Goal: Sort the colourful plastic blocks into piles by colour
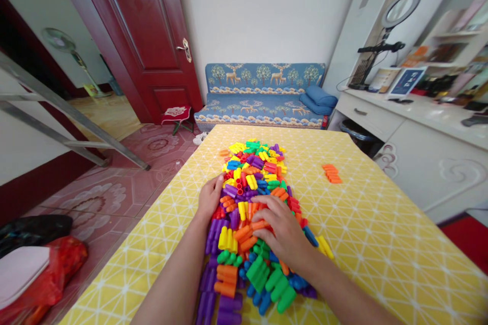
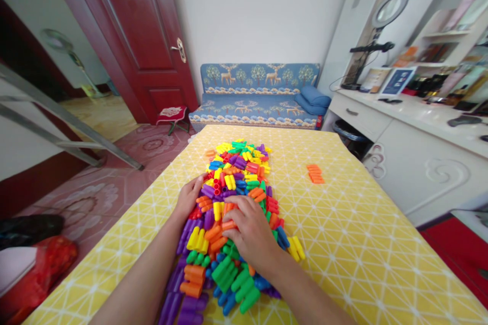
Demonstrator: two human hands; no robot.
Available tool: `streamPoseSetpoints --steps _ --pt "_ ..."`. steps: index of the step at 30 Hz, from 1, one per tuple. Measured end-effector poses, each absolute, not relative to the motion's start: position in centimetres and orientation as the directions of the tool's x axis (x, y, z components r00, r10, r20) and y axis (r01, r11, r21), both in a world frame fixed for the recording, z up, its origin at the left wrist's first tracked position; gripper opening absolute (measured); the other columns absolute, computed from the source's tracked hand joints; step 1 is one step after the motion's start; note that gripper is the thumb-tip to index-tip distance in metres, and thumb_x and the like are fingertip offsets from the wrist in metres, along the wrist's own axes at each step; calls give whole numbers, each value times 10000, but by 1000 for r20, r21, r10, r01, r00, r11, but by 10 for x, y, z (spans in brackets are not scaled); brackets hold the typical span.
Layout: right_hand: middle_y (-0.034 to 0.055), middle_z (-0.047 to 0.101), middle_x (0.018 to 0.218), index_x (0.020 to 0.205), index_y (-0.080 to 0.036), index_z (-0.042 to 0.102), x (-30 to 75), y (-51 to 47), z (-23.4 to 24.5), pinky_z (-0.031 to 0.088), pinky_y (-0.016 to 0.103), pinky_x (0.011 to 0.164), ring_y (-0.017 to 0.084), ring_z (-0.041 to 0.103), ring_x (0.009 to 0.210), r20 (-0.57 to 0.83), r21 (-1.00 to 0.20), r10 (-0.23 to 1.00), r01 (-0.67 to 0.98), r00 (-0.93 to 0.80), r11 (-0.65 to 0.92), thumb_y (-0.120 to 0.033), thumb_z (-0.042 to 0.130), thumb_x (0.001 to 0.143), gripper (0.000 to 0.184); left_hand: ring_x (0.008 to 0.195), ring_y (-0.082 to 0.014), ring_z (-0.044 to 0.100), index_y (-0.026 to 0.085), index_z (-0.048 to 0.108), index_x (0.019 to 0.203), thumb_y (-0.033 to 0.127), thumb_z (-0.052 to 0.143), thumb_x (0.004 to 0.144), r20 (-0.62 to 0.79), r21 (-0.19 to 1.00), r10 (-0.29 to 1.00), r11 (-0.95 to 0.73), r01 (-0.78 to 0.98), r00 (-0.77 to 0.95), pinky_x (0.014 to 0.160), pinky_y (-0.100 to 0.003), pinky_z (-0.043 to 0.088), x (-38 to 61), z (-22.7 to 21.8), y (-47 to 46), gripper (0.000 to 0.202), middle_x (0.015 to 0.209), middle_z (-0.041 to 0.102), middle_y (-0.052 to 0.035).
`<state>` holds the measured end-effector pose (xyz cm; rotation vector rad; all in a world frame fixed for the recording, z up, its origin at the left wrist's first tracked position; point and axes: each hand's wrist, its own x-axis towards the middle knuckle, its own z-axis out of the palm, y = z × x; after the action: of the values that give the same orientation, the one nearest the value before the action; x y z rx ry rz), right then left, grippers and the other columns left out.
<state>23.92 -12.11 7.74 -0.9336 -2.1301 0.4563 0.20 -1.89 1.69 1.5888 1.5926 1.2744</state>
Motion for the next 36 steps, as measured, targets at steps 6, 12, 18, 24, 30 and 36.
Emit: streamPoseSetpoints --steps 6,12,18,24,30,36 --pt "48 689 936 946 -214 668 273 -105 92 529 327 789 193 644 861 516 -761 855 432 -48 484 -351 632 861 166 1211 -279 584 151 681 1193 572 414 913 223 885 963 -134 447 -152 1074 -417 400 3 20 -20 572 1259 661 -108" --pt "106 689 1036 993 -174 710 395 -57 54 498 352 749 224 632 842 523 -694 769 707 367 135 -433 528 827 357 1223 -276 576 150 679 1199 562 405 919 234 873 961 -140 467 -150 1073 -409 397 4 21 -21 569 1276 649 -113" --pt "96 680 960 1129 -194 690 453 -43 12 457 361 705 232 620 774 261 -584 842 771 473 -252 -434 507 792 453 1216 -287 578 150 682 1195 566 391 921 231 863 962 -133 488 -147 1073 -427 393 4 21 -21 576 1271 652 -123" --pt "112 632 1012 930 -186 684 439 -49 19 406 337 618 236 590 796 398 -461 735 812 549 -357 -539 458 833 430 1214 -285 580 174 678 1202 563 392 924 227 860 963 -129 494 -144 1072 -433 397 2 19 -19 557 1274 653 -107" --pt "104 651 909 705 -203 698 443 -49 14 399 356 635 265 585 799 274 -351 812 840 515 -414 -541 478 808 416 1220 -288 576 162 673 1209 545 384 929 223 853 964 -122 508 -142 1077 -440 392 3 21 -20 555 1277 650 -117" --pt "50 693 1003 798 -227 723 445 -45 1 440 344 697 248 613 878 439 -395 806 891 397 -223 -474 506 773 329 1211 -277 583 165 683 1188 533 400 927 238 856 959 -132 500 -154 1073 -429 398 3 20 -20 532 1265 658 -109"
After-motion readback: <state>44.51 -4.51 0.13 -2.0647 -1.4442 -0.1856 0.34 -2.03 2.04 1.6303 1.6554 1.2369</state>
